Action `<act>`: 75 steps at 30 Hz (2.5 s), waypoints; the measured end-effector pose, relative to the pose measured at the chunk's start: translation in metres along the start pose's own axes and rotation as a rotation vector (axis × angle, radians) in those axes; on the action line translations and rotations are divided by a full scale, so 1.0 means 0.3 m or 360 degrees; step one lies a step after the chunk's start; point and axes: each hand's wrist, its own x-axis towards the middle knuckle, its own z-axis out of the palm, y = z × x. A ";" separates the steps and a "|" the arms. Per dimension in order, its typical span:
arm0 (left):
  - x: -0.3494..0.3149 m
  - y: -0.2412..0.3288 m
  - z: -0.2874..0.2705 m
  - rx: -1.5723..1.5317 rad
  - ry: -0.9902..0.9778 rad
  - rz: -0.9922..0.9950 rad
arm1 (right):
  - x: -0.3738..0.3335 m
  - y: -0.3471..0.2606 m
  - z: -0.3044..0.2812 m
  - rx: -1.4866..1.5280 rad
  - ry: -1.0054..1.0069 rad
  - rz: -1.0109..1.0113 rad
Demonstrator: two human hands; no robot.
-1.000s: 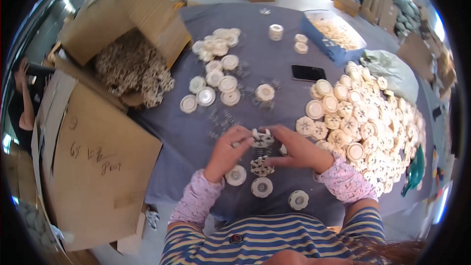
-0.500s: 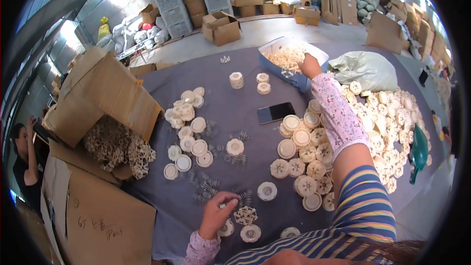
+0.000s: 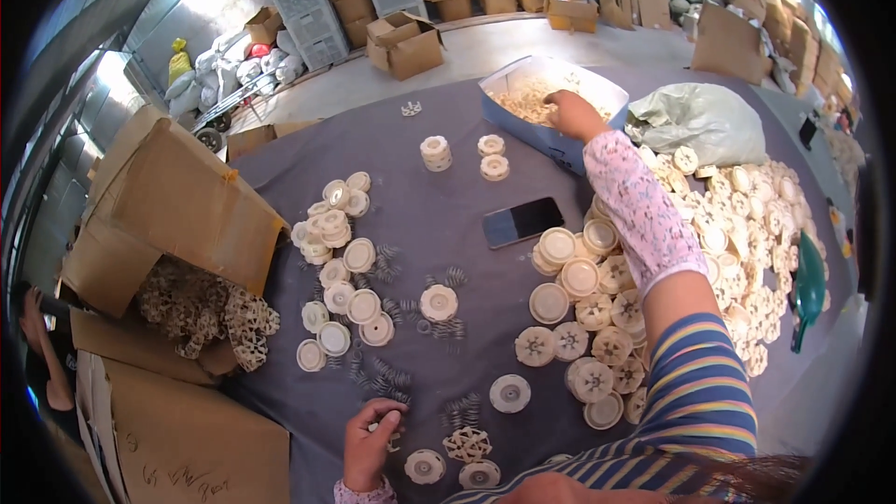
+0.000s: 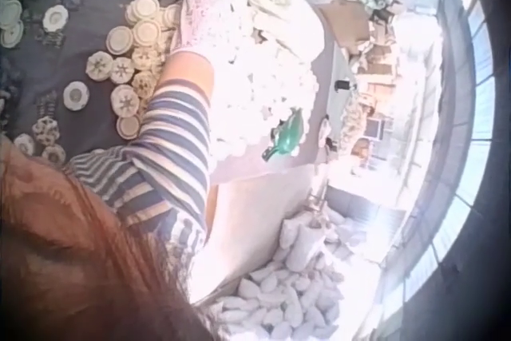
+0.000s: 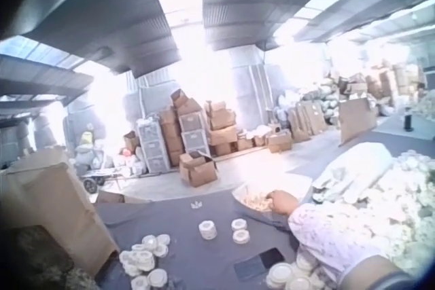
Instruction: The person assembles small plastic mechanical components by hand, inserting internal gears and springs into circular plastic bases to create assembled parts.
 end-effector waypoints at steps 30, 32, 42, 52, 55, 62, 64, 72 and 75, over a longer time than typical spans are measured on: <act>-0.414 -0.169 0.403 -0.0153 -0.0772 0.0233 | -1.935 -0.696 -0.482 0.2477 -0.0531 0.1140; -0.446 -0.204 0.448 0.0438 -0.0752 0.0382 | -2.054 -0.644 -0.481 0.1289 -0.0587 0.0815; -0.433 -0.329 0.563 0.1040 -0.0531 0.0803 | -2.053 -0.578 -0.560 0.0852 -0.0432 0.0342; -0.461 -0.285 0.509 0.0517 -0.0713 0.0354 | -1.961 -0.592 -0.553 0.1026 -0.0635 0.0368; -0.455 -0.322 0.494 0.0257 -0.0724 0.0257 | -1.931 -0.697 -0.563 0.1069 -0.0601 0.0216; -0.442 -0.330 0.506 0.0217 -0.0698 0.0283 | -1.930 -0.792 -0.490 0.1018 -0.0759 0.0176; -0.439 -0.336 0.510 0.0227 -0.0685 0.0282 | -1.932 -0.792 -0.478 0.0969 -0.0760 0.0175; -0.427 -0.328 0.514 0.0304 -0.0685 0.0332 | -1.954 -0.807 -0.467 0.0790 -0.0749 0.0013; -0.432 -0.341 0.514 0.0356 -0.0649 0.0495 | -1.938 -0.812 -0.468 0.0842 -0.0820 0.0174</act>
